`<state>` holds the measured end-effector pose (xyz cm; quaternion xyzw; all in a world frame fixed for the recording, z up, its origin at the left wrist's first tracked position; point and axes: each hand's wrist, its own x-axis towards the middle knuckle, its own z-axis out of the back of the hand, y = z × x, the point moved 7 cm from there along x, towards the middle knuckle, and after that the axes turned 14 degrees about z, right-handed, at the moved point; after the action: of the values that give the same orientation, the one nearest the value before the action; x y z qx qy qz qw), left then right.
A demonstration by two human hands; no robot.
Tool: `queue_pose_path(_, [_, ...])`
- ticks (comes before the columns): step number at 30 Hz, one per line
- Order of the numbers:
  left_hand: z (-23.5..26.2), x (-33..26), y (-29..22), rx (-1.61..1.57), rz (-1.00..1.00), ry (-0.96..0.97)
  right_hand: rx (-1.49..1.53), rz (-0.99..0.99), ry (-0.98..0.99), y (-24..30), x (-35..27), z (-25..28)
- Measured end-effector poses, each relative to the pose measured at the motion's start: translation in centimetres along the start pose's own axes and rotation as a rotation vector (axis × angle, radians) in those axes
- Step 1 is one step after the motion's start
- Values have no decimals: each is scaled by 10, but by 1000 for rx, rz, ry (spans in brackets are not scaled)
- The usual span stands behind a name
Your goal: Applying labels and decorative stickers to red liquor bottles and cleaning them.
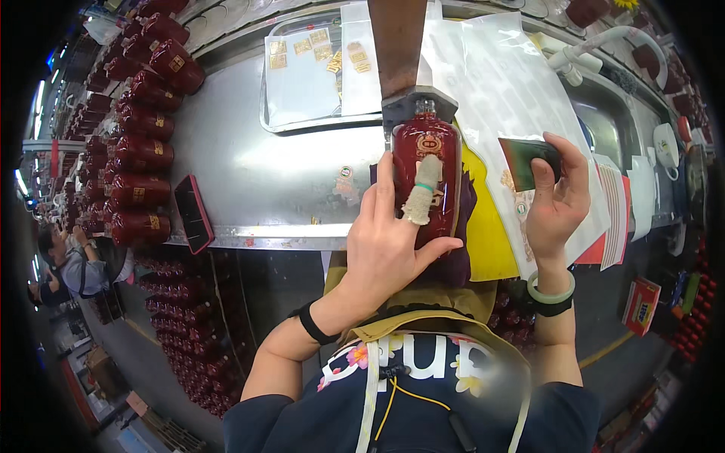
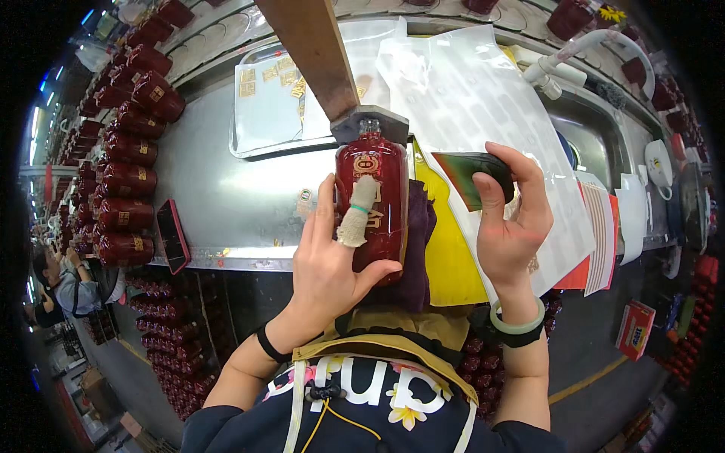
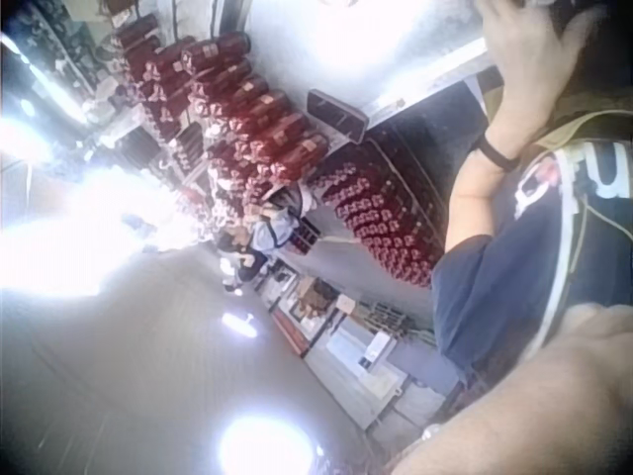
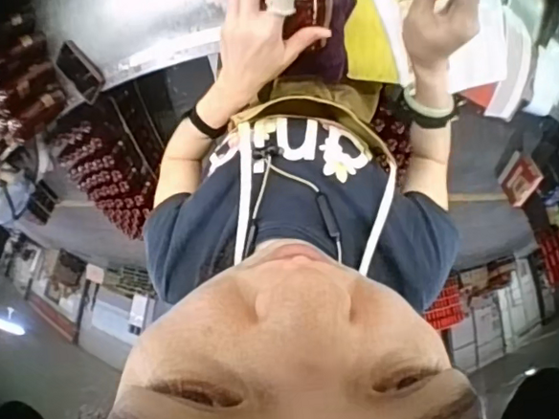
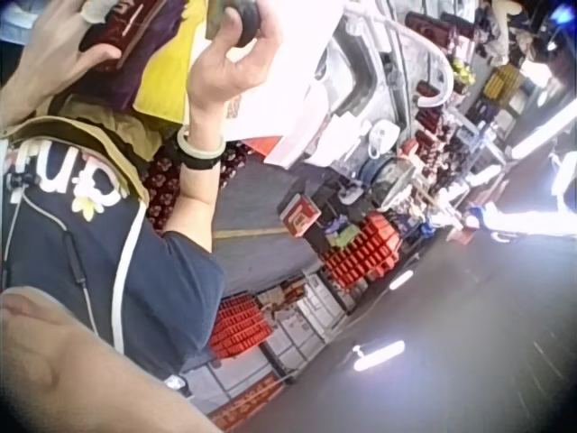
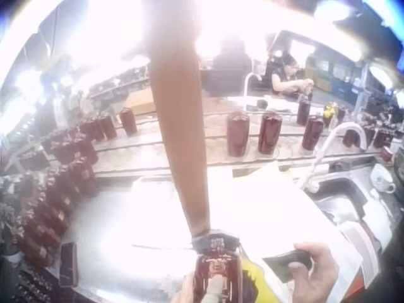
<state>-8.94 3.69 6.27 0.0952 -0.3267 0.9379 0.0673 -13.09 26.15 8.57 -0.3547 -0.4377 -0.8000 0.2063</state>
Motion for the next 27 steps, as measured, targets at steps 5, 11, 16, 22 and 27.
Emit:
queue_pose_path(5, [-4, 13, -9, 122, 55, 86, 24, -80, -36, -3, -10, -4])
queue_pose_path(11, [-4, 15, 4, 8, 76, 36, 120, -187, -50, -8, -16, -8])
queue_pose_path(16, [2, 27, 1, 13, 43, 19, 202, -317, -63, -14, -18, -12])
queue_pose_path(22, [-1, 36, 1, 57, 17, 15, 231, -329, -85, -10, -15, -15])
queue_pose_path(27, [2, 34, 14, -115, 60, -69, 283, -334, 23, -2, 7, -27])
